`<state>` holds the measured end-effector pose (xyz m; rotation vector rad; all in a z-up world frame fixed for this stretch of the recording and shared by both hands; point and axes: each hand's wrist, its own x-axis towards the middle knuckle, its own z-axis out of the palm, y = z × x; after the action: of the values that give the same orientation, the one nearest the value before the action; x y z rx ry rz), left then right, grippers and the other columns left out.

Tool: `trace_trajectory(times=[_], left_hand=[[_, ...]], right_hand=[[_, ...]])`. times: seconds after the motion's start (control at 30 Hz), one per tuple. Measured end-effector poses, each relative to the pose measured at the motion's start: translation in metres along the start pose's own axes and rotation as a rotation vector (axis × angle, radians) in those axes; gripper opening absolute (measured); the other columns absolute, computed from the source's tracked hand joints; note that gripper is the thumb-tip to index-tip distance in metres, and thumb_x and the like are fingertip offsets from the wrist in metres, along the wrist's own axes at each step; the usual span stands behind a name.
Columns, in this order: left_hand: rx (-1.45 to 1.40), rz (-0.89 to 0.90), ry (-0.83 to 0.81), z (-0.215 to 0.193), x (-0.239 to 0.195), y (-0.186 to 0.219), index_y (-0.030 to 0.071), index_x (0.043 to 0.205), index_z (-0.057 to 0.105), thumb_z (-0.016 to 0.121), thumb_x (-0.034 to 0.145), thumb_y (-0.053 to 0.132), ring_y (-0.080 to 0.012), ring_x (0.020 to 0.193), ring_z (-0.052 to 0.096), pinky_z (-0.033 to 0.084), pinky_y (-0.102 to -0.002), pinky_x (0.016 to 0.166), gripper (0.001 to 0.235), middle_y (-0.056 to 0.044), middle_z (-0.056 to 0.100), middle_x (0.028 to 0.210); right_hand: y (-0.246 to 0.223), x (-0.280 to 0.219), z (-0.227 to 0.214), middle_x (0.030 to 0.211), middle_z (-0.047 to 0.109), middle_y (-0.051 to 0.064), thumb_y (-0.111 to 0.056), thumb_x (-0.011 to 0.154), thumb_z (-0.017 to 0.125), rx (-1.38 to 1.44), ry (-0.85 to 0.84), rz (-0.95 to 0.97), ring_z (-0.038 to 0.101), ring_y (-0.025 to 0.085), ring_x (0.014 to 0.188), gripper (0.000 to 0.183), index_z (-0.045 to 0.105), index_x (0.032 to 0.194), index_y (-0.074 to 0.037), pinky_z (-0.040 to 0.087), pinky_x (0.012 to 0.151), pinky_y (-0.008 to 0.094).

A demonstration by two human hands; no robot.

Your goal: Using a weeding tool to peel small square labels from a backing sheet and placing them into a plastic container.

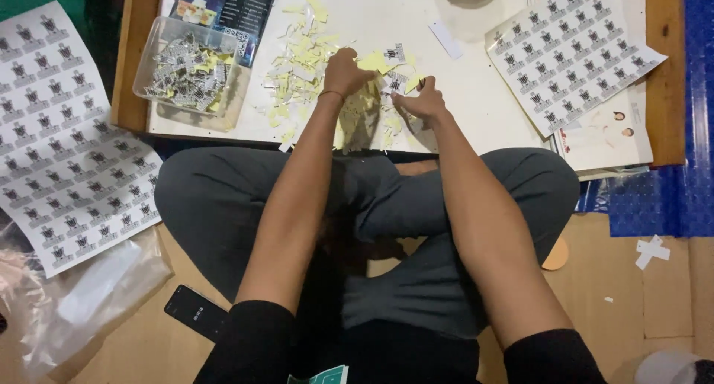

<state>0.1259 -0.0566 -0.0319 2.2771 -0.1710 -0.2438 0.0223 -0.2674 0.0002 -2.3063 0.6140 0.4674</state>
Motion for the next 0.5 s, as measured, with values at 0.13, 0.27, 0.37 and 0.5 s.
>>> trace_trajectory(times=[0.13, 0.27, 0.37, 0.5], left_hand=[[0.006, -0.079, 0.023, -0.016, 0.002, 0.043, 0.013, 0.064, 0.056, 0.093, 0.069, 0.036, -0.0147, 0.049, 0.045, 0.045, -0.032, 0.048, 0.044, 0.003, 0.051, 0.059], [0.006, -0.049, 0.087, -0.008, 0.012, 0.056, 0.01, 0.085, 0.067, 0.094, 0.069, 0.047, -0.0205, 0.073, 0.066, 0.055, -0.037, 0.07, 0.049, -0.002, 0.07, 0.083], [-0.044, 0.006, 0.102, -0.023, 0.01, 0.072, 0.013, 0.08, 0.061, 0.093, 0.07, 0.046, -0.0179, 0.072, 0.063, 0.055, -0.034, 0.07, 0.046, 0.001, 0.068, 0.078], [-0.104, 0.165, 0.244, -0.02, 0.03, 0.068, 0.003, 0.106, 0.079, 0.092, 0.073, 0.051, -0.0278, 0.09, 0.079, 0.063, -0.039, 0.082, 0.061, -0.013, 0.08, 0.103]], right_hand=[[-0.009, 0.0, 0.0, 0.126, 0.051, 0.023, -0.056, 0.074, 0.079, 0.042, -0.021, 0.044, 0.061, 0.044, 0.11, 0.098, 0.032, 0.14, -0.001, 0.063, 0.073, 0.057], [-0.011, -0.003, -0.001, 0.119, 0.06, 0.024, -0.063, 0.064, 0.084, 0.004, 0.017, 0.047, 0.067, 0.04, 0.101, 0.106, 0.037, 0.136, -0.001, 0.061, 0.072, 0.05], [-0.023, -0.015, -0.006, 0.123, 0.058, 0.027, -0.061, 0.069, 0.084, 0.038, -0.012, 0.079, 0.066, 0.042, 0.102, 0.103, 0.035, 0.137, -0.001, 0.063, 0.066, 0.052], [-0.031, -0.021, -0.009, 0.128, 0.051, 0.032, -0.072, 0.074, 0.077, -0.058, -0.054, 0.113, 0.069, 0.043, 0.092, 0.121, 0.02, 0.152, 0.002, 0.061, 0.062, 0.044]])
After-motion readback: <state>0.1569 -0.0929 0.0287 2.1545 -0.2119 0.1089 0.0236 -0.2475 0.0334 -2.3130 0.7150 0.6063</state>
